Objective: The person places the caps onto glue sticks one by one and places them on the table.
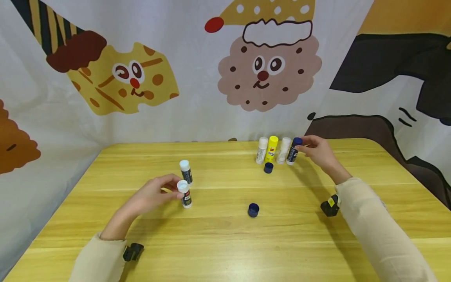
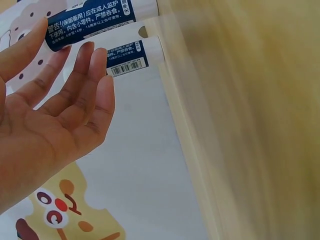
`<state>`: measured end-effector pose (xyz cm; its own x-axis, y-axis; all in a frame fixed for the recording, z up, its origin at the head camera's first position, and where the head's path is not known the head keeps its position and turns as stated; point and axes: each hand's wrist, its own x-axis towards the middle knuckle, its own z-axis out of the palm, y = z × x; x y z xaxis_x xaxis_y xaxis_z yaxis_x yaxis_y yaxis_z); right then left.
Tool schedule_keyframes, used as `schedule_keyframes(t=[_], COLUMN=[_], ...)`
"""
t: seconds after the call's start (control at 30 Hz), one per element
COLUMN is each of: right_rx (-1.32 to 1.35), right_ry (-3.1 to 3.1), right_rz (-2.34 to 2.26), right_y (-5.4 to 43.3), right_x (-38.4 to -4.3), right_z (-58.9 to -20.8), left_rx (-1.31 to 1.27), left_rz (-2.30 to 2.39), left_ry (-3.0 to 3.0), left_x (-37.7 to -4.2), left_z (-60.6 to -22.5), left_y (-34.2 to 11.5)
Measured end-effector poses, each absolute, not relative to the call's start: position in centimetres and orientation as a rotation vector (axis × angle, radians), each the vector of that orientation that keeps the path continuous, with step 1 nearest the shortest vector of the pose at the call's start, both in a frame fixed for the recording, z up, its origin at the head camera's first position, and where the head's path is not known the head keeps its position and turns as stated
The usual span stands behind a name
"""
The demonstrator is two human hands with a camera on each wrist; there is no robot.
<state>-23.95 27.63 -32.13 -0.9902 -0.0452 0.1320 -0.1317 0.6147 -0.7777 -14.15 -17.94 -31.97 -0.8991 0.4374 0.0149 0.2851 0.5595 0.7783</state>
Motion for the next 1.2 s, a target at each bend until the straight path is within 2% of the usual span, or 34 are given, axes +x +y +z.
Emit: schedule_keyframes(t=[0.87,1.2], right_rx=[0.228,0.344], right_ry=[-2.771,-2.799], right_rz=[1.280,1.239], right_y=[27.8,26.7], right_x=[-21.5,-21.0], right_z=[-31.4,-31.3], left_rx=[0.642,0.648], left_rz=[1.248,1.251], left_ry=[2.612,2.612], left_x=[-14.3,-14.2], left_z=[-32.2,-32.3], left_y=[-17.7,-17.7])
